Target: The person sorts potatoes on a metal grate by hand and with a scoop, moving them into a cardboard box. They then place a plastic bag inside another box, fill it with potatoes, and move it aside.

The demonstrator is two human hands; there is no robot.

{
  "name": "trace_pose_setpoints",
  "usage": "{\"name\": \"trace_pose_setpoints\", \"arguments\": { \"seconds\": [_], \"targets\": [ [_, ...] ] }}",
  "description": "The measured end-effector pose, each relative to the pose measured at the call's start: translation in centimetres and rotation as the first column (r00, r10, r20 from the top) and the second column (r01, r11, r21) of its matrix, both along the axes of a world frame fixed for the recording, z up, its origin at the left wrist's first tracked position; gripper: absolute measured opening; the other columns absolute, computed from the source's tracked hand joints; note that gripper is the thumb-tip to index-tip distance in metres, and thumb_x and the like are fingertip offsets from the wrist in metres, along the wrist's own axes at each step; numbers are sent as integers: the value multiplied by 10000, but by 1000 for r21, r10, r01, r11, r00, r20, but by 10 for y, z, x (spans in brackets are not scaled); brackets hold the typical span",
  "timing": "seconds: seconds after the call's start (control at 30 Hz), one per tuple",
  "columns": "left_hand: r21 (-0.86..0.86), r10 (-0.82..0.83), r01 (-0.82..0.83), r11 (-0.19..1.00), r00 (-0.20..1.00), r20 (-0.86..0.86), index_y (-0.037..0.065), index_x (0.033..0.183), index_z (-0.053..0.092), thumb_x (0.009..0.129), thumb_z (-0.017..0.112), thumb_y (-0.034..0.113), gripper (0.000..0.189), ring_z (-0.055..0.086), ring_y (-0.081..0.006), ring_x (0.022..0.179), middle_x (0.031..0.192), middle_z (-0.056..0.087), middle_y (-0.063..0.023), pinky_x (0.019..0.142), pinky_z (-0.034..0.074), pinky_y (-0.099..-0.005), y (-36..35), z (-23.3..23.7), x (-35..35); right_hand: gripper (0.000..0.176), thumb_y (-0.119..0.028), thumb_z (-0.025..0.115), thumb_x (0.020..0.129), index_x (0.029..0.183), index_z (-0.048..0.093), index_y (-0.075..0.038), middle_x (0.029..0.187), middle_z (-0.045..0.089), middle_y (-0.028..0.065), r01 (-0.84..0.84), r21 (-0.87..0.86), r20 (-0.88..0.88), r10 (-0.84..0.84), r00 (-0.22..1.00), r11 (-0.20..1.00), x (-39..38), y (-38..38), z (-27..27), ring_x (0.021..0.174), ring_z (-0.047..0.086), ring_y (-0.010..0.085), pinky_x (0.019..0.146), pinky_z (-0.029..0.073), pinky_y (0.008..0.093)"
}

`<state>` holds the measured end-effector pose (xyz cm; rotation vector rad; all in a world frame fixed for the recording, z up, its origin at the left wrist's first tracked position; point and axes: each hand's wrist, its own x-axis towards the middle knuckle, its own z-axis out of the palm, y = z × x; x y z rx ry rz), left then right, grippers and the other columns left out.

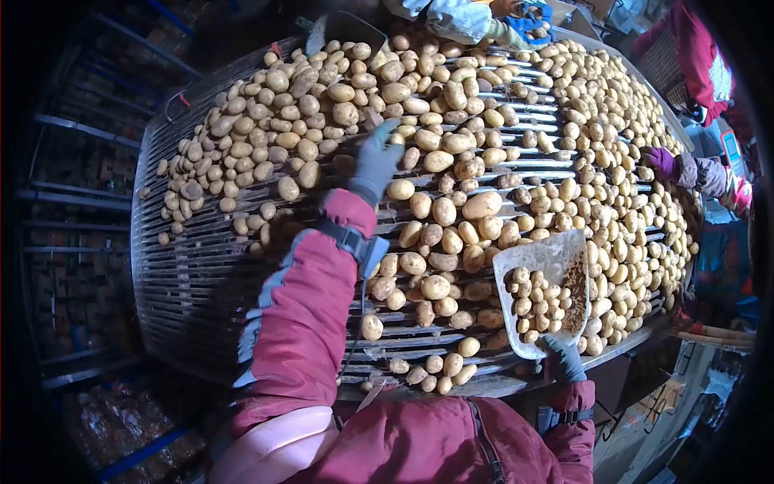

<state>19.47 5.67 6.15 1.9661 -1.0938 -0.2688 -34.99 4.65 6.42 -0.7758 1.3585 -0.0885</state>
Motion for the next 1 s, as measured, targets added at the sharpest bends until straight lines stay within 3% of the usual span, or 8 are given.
{"name": "trace_pose_setpoints", "arguments": {
  "seconds": [0.07, 0.23, 0.3, 0.43, 0.6, 0.7, 0.77, 1.0],
  "targets": [
    [-152, -10, -110, 982, 777, -629, 100, 1420, 611, 924, 663, 25, 504, 568, -64, 766, 1138, 697, -5, 684, 523, -238, -6, 34, -49, 261, -104, 703, 886, 1119, 676, 9, 1011, 692, 56, -61, 21, -80, 63, 995, 998, 2, -2, 4, 881, 653, 188, 787, 552, 360],
    [-96, -184, 185, 978, 553, -813, 84, 1288, 679, 964, 702, 77, 325, 644, -106, 1026, 1123, 714, -16, 888, 554, -267, -8, 86, -144, 168, -169, 678, 929, 986, 714, -15, 943, 693, 57, -146, -6, -89, 145, 986, 989, -10, -3, -7, 829, 653, 169, 679, 543, 333],
    [-488, -490, 176, 855, 584, -647, 86, 1313, 666, 942, 738, 114, 379, 651, -153, 1075, 1208, 686, -57, 941, 553, -302, -17, 41, -200, 268, -295, 677, 915, 955, 707, -31, 755, 618, 45, -245, -100, -74, 239, 968, 964, -15, -1, -14, 607, 571, 170, 523, 448, 325],
    [-229, -549, 499, 836, 750, -369, 78, 1450, 561, 937, 765, 195, 563, 541, -235, 1307, 1445, 564, -140, 1073, 485, -345, 16, 59, -220, 366, -414, 676, 907, 943, 701, -50, 567, 543, 39, -239, -36, -66, 237, 969, 970, -9, -3, -5, 375, 481, 176, 365, 350, 318],
    [-192, -110, 78, 978, 981, -161, 65, 1277, 668, 859, 749, 173, 440, 618, -324, 1151, 1206, 655, -145, 1039, 491, -411, 77, 10, -99, 264, -301, 605, 994, 922, 695, -64, 625, 555, 27, -273, -30, -61, 271, 961, 962, -15, -8, -12, 416, 520, 152, 367, 367, 314],
    [213, 44, -197, 957, 824, 566, 135, 1426, 601, 916, 700, 382, 575, 480, -404, 1340, 1517, 460, -203, 1142, 393, -503, 149, -47, -25, 243, -271, 588, 1006, 948, 698, -62, 644, 566, 31, -393, -132, -30, 393, 919, 910, -27, -6, -26, 425, 526, 150, 369, 371, 313],
    [320, -15, -224, 921, 799, 601, 163, 1451, 583, 934, 680, 424, 587, 408, -417, 1412, 1549, 437, -197, 1181, 341, -532, 183, -150, 0, 230, -246, 575, 1014, 975, 705, -60, 653, 572, 32, -485, -214, -18, 493, 870, 848, -28, -12, -31, 429, 530, 147, 368, 372, 312],
    [286, -136, 54, 957, 952, 275, 105, 1407, 615, 866, 762, 323, 602, 309, -427, 1496, 1562, 435, -160, 1212, 317, -533, 204, 18, -193, 239, -123, 535, 1005, 1145, 705, -28, 803, 646, 56, -501, -102, -45, 499, 865, 860, -27, -18, -23, 561, 599, 143, 478, 477, 304]
  ]
}}
